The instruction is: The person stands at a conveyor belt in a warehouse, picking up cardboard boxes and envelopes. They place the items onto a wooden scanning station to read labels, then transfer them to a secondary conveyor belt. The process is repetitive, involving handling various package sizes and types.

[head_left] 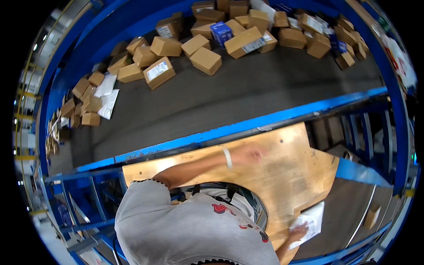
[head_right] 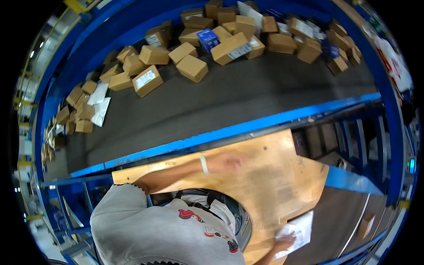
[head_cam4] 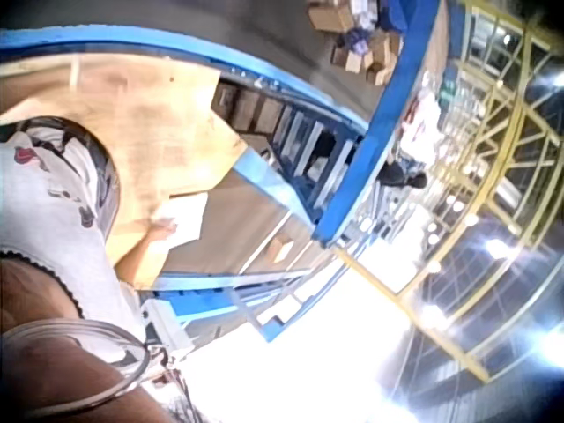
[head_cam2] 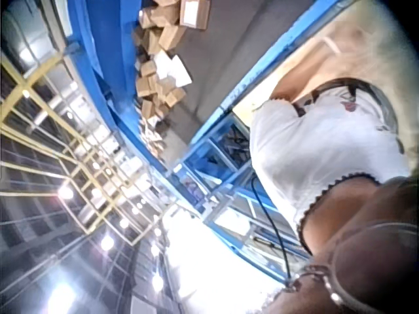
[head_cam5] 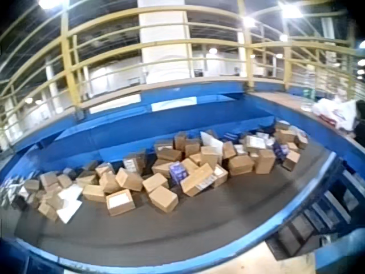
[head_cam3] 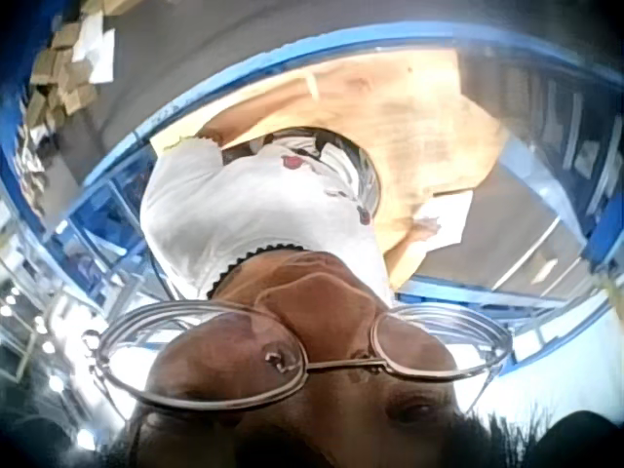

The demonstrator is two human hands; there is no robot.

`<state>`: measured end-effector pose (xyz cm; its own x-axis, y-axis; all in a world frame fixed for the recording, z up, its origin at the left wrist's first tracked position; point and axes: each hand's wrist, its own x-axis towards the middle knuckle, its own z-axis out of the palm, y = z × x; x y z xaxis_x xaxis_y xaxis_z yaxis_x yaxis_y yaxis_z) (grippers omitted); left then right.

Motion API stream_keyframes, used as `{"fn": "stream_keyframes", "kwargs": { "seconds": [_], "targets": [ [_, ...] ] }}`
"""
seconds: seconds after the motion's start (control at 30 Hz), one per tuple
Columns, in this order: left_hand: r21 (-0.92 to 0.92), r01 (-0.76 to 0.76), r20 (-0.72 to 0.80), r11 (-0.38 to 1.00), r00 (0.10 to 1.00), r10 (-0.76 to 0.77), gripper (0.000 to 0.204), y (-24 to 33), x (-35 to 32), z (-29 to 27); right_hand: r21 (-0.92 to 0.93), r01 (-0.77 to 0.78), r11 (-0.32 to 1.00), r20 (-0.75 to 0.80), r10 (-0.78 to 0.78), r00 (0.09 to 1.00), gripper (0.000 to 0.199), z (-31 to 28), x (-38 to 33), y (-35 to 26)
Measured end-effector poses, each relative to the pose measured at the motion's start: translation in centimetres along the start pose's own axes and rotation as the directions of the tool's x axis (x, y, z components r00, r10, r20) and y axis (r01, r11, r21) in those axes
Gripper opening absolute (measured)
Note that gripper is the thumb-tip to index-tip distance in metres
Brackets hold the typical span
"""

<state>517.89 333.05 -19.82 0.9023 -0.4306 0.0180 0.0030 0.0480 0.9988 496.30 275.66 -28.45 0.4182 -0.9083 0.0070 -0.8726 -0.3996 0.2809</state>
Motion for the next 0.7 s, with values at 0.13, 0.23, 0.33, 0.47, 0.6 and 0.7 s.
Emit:
{"fn": "stream_keyframes", "kwargs": {
  "seconds": [0.13,0.23,0.33,0.47,0.6,0.7],
  "targets": [
    [0.405,0.348,-0.572,0.846,0.818,-0.063,0.054,1.3,0.0,-17.7,0.194,0.290,0.937,-0.468,-0.171,0.867,0.080,-3.0,17.8,-8.2],
    [0.721,0.591,-0.653,0.361,0.755,0.068,0.084,-2.2,-0.6,-25.5,0.480,0.831,0.282,-0.671,-0.492,0.555,0.070,-17.2,15.3,-31.6],
    [0.720,0.693,-0.686,0.041,0.719,-0.108,0.103,-4.3,3.6,-32.8,0.266,0.940,-0.216,-0.703,-0.710,0.036,0.077,-30.7,-1.5,-52.5],
    [0.791,0.410,-0.496,-0.454,0.864,-0.085,0.094,-9.9,9.0,-41.1,0.074,0.772,-0.632,-0.518,-0.685,-0.511,0.104,-35.1,-18.3,-73.5],
    [0.847,0.171,-0.170,-0.503,0.984,0.049,0.070,-14.8,15.6,-48.8,-0.274,0.772,-0.574,-0.446,-0.635,-0.630,0.109,-32.8,-28.0,-92.9],
    [0.852,0.132,-0.194,-0.506,0.978,-0.072,0.077,-15.8,20.2,-49.4,-0.308,0.844,-0.439,-0.477,-0.696,-0.536,0.106,-29.5,-27.6,-102.3]
  ]
}}
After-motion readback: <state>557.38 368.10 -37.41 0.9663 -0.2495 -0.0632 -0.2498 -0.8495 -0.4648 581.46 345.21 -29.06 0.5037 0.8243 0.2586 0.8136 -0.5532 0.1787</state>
